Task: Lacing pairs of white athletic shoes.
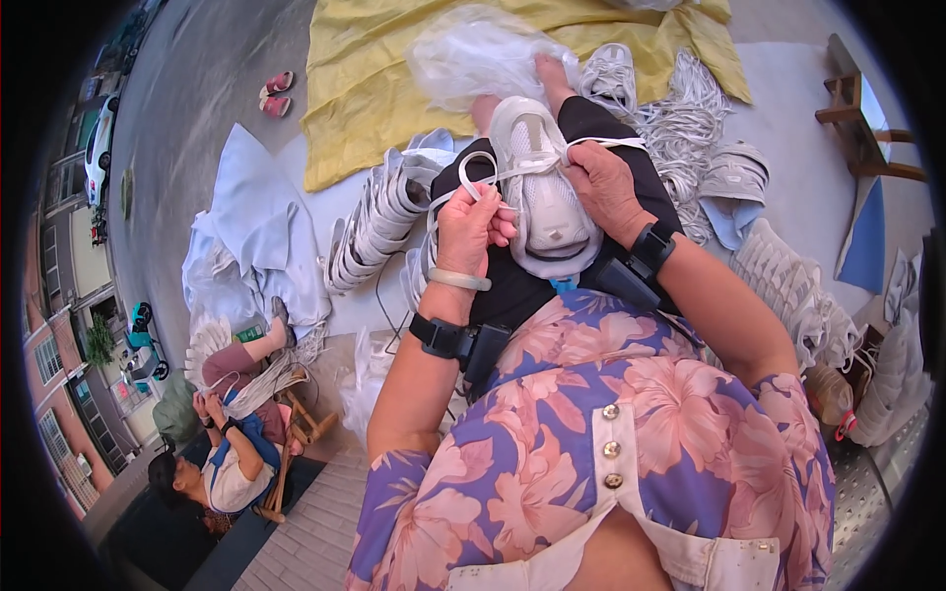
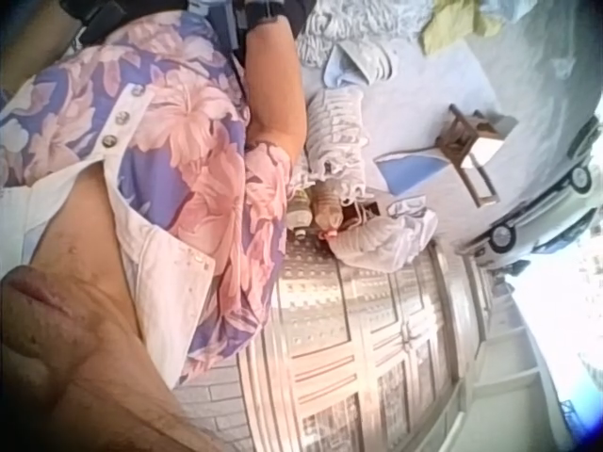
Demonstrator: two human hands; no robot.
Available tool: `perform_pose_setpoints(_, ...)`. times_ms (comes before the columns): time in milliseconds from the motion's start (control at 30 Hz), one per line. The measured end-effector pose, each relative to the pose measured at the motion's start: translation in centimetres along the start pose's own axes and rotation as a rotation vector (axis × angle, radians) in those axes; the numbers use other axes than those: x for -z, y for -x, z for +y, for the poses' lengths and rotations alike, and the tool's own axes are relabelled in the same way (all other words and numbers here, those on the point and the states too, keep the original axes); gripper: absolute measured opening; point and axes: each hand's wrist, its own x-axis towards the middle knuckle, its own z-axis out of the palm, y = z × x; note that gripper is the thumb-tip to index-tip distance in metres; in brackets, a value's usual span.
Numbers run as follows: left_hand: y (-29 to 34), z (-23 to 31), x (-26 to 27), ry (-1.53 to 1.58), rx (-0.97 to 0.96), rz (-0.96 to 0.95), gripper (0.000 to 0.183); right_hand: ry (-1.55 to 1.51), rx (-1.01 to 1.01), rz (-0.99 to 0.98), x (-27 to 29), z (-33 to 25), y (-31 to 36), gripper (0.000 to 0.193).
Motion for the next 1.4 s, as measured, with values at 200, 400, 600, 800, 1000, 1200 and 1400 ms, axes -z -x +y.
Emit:
perform_pose_setpoints(200,-1.5,-1.0,-0.5,-0.078,-0.127,0.048,0.008,0.252,-0.147,-0.163,2.0,-1.3,-0.3,0.022)
perform_pose_setpoints(400,-3.0,-1.6,-1.4,-0.143,-0.298,0.172,0.007,0.219,0.310,-0.136,2.3,-3.6,0.2,0.008)
perform_pose_setpoints(600,-4.4,-3.2,-0.6,-0.391,-0.495,0.251,0.008,0.462,0.541,-0.319,1.3,-4.2,-0.8,0.017)
perform_pose_setpoints(800,-4.5,-2.7,-1.1,-0.292,-0.437,0.229,0.008,0.364,0.438,-0.276,0.7,-3.3,-0.8,0.024)
perform_pose_setpoints(1000,-5.0,-2.6,-0.9,-0.661,-0.716,0.307,0.008,0.183,0.305,-0.315,0.5,-2.7,-1.3,0.025)
perform_pose_setpoints(1200,-5.6,-1.2,-0.9,-0.967,-0.739,0.183,0.012,0.132,0.263,-0.314,0.4,-2.7,-1.3,0.025)
perform_pose_setpoints(1400,-5.6,-1.1,-1.0,-0.819,-0.469,0.282,0.029,0.102,0.136,-0.365,0.7,-3.0,-1.2,0.023)
